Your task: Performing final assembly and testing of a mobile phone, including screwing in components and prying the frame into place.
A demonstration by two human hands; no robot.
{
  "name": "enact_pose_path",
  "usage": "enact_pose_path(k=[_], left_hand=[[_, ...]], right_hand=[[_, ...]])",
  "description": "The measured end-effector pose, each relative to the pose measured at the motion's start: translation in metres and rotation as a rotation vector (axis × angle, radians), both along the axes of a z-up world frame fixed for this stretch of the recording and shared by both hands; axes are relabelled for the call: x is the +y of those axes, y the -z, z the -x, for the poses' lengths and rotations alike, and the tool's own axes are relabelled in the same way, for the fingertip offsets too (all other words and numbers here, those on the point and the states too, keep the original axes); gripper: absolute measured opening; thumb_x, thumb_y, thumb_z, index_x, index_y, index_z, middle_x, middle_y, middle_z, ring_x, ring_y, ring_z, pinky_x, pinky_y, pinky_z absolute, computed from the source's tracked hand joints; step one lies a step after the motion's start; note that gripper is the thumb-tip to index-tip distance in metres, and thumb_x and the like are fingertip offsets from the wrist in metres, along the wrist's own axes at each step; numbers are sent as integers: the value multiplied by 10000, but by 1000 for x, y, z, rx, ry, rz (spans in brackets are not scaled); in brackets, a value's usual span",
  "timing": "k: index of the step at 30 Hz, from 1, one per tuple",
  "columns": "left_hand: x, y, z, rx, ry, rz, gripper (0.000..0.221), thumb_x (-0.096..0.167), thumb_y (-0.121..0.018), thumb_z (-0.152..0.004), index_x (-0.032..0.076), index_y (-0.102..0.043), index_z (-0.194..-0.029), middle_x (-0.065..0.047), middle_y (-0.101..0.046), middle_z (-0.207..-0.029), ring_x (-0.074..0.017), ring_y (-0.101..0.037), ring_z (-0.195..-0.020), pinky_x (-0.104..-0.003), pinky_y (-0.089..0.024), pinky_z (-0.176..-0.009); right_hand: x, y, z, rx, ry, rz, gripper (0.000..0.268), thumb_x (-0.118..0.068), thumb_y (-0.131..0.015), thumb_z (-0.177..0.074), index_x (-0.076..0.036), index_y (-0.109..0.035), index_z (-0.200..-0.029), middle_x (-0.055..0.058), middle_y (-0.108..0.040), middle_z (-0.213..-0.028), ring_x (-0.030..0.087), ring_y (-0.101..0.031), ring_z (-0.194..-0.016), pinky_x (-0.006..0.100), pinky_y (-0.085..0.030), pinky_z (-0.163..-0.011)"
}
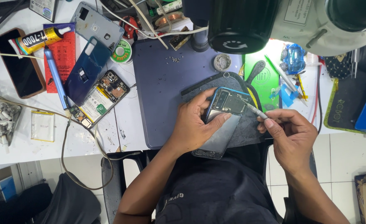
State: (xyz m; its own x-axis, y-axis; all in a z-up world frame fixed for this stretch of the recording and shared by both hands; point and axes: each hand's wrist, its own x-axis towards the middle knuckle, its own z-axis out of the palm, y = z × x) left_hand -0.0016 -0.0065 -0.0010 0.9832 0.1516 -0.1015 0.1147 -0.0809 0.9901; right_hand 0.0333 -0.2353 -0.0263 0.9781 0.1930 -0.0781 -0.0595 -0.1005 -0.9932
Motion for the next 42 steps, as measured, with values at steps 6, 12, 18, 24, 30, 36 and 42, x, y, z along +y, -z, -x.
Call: enact_pose_path(k=[6,12,18,24,30,36,42], left_hand=[[2,4,0,5,13,46,516,198,-770,-884,42,-596,-1343,-66,-795,-1027,-121,-751,-912,-252,-604,-842],[2,6,0,14,30,62,539,216,-770,-885,42,-579,-1358,-85,-797,-1033,-143,-764,-917,-258,-610,-828],[2,7,0,23,30,67,531,218,-774,-883,49,-589,-1351,-82,-799,-1025,-141,-763,-925,-255,-606,-846],[-3,4,1,42,-19,-19,521,235,-772,-878,62,-604,-1340,-42,-797,-978,-113,-760,-885,-240,-596,-815],[5,-7,7,119,212,-365,585,300,-578,-981,83,-437,-1506,-42,-608,-1152,-205,-552,-990,-369,-460,-904],[-11,-7,2,-127,127,-1005,572,360,-761,-907,108,-595,-1393,-97,-569,-1248,-331,-585,-1119,-497,-521,-746],[-29,-6,12,-289,165,-1022,516,363,-810,-893,176,-626,-1337,-169,-560,-1429,-360,-523,-1335,-617,-368,-1107]], right_hand=[[0,0,-4,13,16,-79,128,-19,-676,-966,41,-648,-1076,172,-705,-889,209,-674,-697,300,-603,-726],[-7,5,-8,79,30,-239,162,-67,-662,-992,40,-642,-1112,164,-691,-853,216,-677,-658,285,-598,-673],[-11,10,-8,111,53,-259,174,-57,-683,-975,31,-643,-1119,171,-690,-859,212,-670,-632,273,-589,-629],[-7,-26,-5,-210,40,193,106,-9,-718,-998,30,-699,-1094,142,-716,-906,175,-662,-721,240,-508,-620],[-14,-58,-6,-440,-11,493,86,-31,-745,-1032,50,-718,-1033,151,-720,-969,208,-659,-848,273,-432,-666],[-15,-87,-21,-621,-206,798,89,-166,-752,-970,-81,-727,-971,27,-743,-931,168,-652,-687,300,-476,-645],[-14,-94,-26,-715,-443,952,138,-134,-752,-1016,-20,-675,-1030,104,-728,-945,294,-705,-832,387,-525,-661]])
